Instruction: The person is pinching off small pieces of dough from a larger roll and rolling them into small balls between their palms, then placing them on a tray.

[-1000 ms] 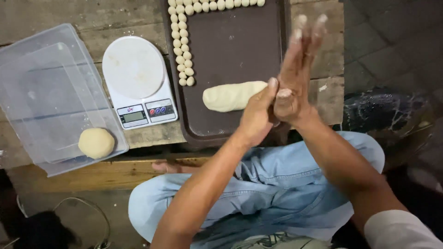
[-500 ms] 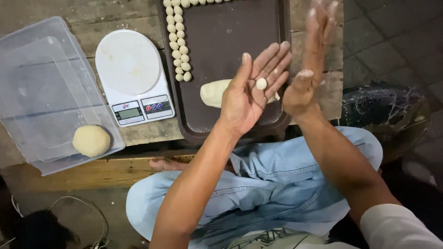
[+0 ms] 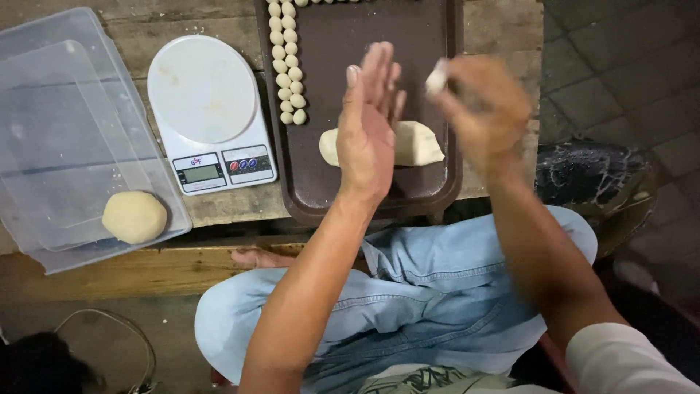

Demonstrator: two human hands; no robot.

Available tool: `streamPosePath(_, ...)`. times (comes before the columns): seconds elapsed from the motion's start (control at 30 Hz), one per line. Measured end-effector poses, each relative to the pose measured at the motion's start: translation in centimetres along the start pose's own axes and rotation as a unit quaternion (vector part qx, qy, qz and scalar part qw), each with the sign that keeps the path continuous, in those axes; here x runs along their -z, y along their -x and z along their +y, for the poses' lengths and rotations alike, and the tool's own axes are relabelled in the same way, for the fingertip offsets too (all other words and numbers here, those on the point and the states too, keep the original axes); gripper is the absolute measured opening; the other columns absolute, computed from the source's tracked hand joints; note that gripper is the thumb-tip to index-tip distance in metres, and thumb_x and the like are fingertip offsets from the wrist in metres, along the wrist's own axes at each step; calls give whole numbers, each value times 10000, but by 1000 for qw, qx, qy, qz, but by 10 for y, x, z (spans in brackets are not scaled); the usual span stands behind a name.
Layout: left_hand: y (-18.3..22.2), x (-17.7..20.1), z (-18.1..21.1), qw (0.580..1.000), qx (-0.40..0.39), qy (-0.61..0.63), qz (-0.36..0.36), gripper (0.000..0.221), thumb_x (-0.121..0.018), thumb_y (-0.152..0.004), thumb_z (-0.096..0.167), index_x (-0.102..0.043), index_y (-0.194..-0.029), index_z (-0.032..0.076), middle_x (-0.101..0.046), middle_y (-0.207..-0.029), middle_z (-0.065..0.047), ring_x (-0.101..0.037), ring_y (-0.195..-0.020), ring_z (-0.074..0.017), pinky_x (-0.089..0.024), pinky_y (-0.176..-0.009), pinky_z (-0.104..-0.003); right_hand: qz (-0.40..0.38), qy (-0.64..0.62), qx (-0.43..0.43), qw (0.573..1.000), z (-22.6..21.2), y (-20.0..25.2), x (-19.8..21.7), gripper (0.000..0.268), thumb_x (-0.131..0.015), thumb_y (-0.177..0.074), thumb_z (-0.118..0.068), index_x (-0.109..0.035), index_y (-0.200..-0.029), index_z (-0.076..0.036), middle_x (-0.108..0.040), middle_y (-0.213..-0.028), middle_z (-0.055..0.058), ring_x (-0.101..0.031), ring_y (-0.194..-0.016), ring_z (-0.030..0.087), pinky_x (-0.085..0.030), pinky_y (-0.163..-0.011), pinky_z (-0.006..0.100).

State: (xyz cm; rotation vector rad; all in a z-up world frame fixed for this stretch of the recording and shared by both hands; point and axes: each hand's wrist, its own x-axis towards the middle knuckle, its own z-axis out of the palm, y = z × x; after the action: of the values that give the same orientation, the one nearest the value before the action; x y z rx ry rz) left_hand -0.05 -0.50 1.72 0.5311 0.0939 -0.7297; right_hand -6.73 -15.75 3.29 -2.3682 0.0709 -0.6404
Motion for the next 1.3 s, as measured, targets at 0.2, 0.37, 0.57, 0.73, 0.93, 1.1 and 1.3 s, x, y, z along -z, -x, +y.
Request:
streamPosePath(0.2, -5, 3, 14, 994, -57, 13, 95, 672, -476, -1023, 468, -498, -1504, 1, -468, -1595, -135, -417, -1504, -301, -301, -1212, -435, 33, -97, -74, 992, 75, -46, -15, 316, -753, -971, 179, -672, -1265, 96, -641, -1152, 139, -600, -925, 179, -519, -848, 270)
streamPosePath(0.37, 0, 2, 15, 991, -81, 5, 104, 558, -569, -1025, 365, -561, -1467, 24, -550, -1531, -107, -500, -1440, -273, -383, -1156, -393, 77, 133, -14, 988, 138, -60, -52, 174, -831, -964, -114, -743, -883, 12, -721, -745, 65, -617, -575, 172, -500, -536, 305)
streamPosePath(0.57, 1, -3, 20, 992, -75, 7, 103, 585, -586, -1008, 353, -541, -1476, 6, -552, -1518, -146, -488, -1447, -299, -378, -1161, -393, 49, 170, 9, 984, 177, -53, -71, 161, -799, -858, -13, -721, -996, 17, -729, -847, 129, -664, -658, 277, -545, -620, 378)
streamPosePath(0.73, 1, -1, 20, 991, -91, 4, 94, 561, -607, -1019, 340, -554, -1478, 20, -583, -1495, -134, -515, -1435, -280, -394, -1159, -391, 66, 175, 43, 981, 152, -59, -64, 64, -769, -896, 17, -713, -918, 40, -684, -759, 130, -587, -574, 248, -492, -551, 360)
streamPosePath(0.93, 1, 2, 23, 989, -115, 6, 89, 529, -630, -1025, 333, -584, -1454, 28, -595, -1477, -126, -530, -1412, -275, -400, -1143, -390, 73, 197, 37, 977, 150, -57, -62, 49, -719, -920, -12, -715, -911, 36, -655, -714, 124, -545, -536, 251, -463, -515, 363)
streamPosePath(1.1, -2, 3, 25, 988, -110, -27, 102, 532, -631, -1007, 318, -575, -1447, 24, -570, -1520, -141, -517, -1451, -299, -406, -1148, -393, 63, 68, 12, 996, 101, -50, -26, 154, -675, -949, 106, -695, -1101, 97, -645, -852, 149, -559, -680, 207, -510, -577, 320)
streamPosePath(1.3, 7, 2, 21, 721, -197, -663, 26, 387, -677, -832, 72, -642, -1214, 24, -677, -1275, -166, -649, -1167, -367, -507, -1013, -422, -198, -66, -320, 924, 16, -1, 36, 470, -782, -890, -104, -667, -1325, 36, -698, -1021, 100, -642, -849, 155, -542, -732, 255)
